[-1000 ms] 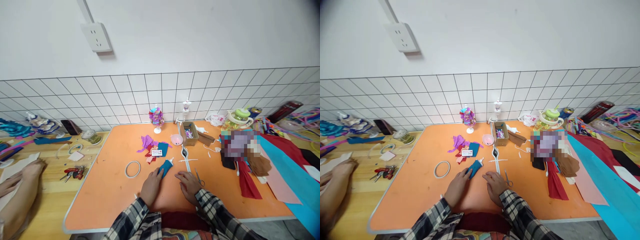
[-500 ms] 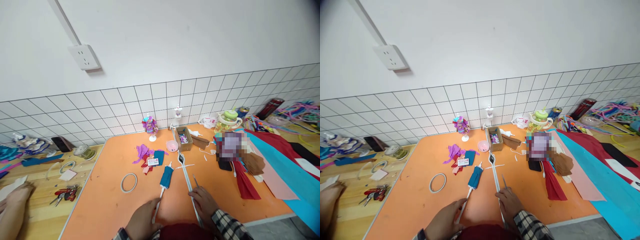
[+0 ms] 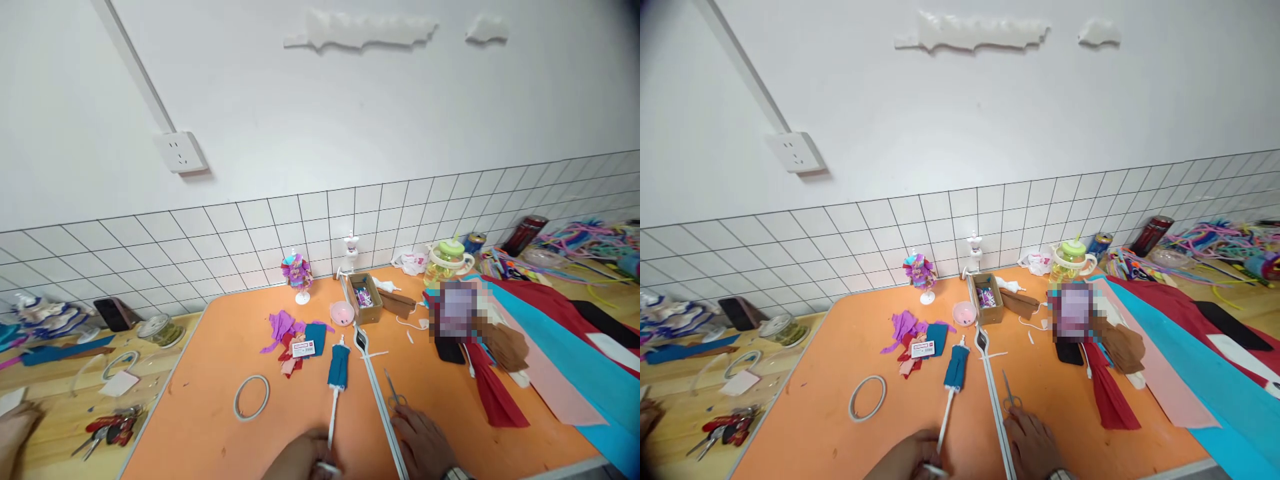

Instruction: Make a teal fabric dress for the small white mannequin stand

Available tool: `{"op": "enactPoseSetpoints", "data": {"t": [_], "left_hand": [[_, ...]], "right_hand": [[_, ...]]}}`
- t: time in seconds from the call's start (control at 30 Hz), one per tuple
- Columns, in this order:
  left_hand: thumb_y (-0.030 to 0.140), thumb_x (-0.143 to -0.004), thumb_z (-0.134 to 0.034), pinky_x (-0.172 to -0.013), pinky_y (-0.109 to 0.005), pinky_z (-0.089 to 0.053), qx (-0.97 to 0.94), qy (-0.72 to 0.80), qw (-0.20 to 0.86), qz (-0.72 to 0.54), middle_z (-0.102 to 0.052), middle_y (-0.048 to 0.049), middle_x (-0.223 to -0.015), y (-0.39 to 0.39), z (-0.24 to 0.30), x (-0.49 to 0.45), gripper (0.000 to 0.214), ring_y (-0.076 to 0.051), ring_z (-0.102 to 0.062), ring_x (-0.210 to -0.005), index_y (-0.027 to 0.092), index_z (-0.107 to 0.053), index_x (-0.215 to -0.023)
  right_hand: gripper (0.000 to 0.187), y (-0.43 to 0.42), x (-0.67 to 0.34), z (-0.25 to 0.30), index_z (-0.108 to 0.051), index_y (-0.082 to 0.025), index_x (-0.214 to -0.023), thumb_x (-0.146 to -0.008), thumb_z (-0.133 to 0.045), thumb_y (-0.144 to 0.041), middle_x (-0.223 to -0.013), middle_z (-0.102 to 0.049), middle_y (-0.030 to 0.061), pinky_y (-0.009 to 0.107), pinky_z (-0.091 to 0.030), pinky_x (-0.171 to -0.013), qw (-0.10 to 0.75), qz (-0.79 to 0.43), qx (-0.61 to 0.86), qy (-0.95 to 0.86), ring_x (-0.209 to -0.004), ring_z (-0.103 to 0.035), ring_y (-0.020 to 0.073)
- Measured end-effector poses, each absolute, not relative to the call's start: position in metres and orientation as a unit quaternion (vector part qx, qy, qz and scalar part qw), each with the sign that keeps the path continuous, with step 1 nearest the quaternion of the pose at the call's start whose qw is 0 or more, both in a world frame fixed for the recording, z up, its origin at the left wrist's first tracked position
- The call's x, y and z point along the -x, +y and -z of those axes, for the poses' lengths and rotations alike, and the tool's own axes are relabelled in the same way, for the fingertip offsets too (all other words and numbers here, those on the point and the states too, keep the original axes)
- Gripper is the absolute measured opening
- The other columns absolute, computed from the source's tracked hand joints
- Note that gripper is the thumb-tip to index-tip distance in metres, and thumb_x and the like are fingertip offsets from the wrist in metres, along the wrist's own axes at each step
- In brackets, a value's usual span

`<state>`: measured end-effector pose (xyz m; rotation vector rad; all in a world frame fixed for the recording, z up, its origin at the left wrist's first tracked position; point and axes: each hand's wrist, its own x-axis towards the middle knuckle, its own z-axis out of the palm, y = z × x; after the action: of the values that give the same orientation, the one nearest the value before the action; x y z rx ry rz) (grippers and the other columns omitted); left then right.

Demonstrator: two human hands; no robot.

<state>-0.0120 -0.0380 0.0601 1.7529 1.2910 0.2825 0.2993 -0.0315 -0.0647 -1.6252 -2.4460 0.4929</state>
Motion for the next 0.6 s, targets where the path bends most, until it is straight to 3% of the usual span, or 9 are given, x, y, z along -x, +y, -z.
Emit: {"op": "enactPoseSetpoints", "data": {"t": [0.07,0.17,0.23,0.33,0.43,0.6], "left_hand": [[0.031,-0.081,-0.056,-0.089,-0.034,-0.048,-0.726,0.52,0.429,-0.137,-0.066,-0.0022,-0.106,-0.028,-0.06,0.0,0.019,-0.022,-0.062,-0.097,0.028,-0.072,-0.09],[0.024,-0.085,-0.051,-0.094,-0.032,-0.045,-0.742,0.527,0.384,-0.157,-0.065,-0.0038,-0.111,-0.015,-0.058,-0.011,0.022,-0.021,-0.059,-0.104,0.026,-0.071,-0.092],[0.027,-0.083,-0.057,-0.099,-0.034,-0.043,-0.748,0.532,0.364,-0.157,-0.063,-0.0053,-0.119,-0.01,-0.055,-0.01,0.024,-0.022,-0.057,-0.112,0.026,-0.068,-0.104],[0.038,-0.082,-0.061,-0.108,-0.04,-0.037,-0.749,0.55,0.33,-0.167,-0.053,-0.0093,-0.134,-0.011,-0.049,0.003,0.048,-0.026,-0.049,-0.123,0.025,-0.054,-0.127],[0.039,-0.086,-0.056,-0.109,-0.044,-0.035,-0.749,0.567,0.304,-0.159,-0.053,-0.0106,-0.135,-0.017,-0.047,0.015,0.046,-0.027,-0.046,-0.126,0.026,-0.052,-0.129],[0.025,-0.074,-0.067,-0.105,-0.039,-0.038,-0.821,0.45,0.33,-0.12,-0.052,-0.003,-0.137,-0.021,-0.052,0.003,0.057,-0.026,-0.048,-0.123,0.035,-0.051,-0.129]], "right_hand": [[0.043,-0.027,-0.292,0.058,-0.064,-0.03,-0.11,-0.072,-0.05,-0.016,-0.133,-0.056,0.0045,0.043,-0.045,-0.091,0.081,-0.158,0.557,-0.811,-0.116,-0.054,0.0282],[0.043,-0.02,-0.286,0.049,-0.065,-0.028,-0.105,-0.068,-0.049,-0.013,-0.131,-0.058,0.0048,0.042,-0.045,-0.09,0.088,-0.145,0.567,-0.806,-0.114,-0.055,0.028],[0.045,-0.017,-0.284,0.045,-0.064,-0.027,-0.109,-0.068,-0.049,-0.013,-0.13,-0.058,0.0057,0.041,-0.045,-0.09,0.099,-0.141,0.566,-0.806,-0.113,-0.056,0.0275],[0.047,-0.013,-0.281,0.035,-0.06,-0.024,-0.117,-0.073,-0.048,-0.015,-0.13,-0.058,0.0078,0.041,-0.043,-0.094,0.13,-0.144,0.551,-0.812,-0.115,-0.055,0.0263],[0.043,-0.005,-0.262,0.014,-0.059,-0.023,-0.119,-0.078,-0.046,-0.018,-0.127,-0.059,0.0087,0.042,-0.038,-0.101,0.17,-0.156,0.51,-0.829,-0.117,-0.052,0.025],[0.039,0.038,-0.2,-0.03,-0.059,-0.022,-0.115,-0.078,-0.049,-0.017,-0.128,-0.057,0.0061,0.038,-0.036,-0.102,0.185,-0.178,0.444,-0.859,-0.118,-0.047,0.023]]}}
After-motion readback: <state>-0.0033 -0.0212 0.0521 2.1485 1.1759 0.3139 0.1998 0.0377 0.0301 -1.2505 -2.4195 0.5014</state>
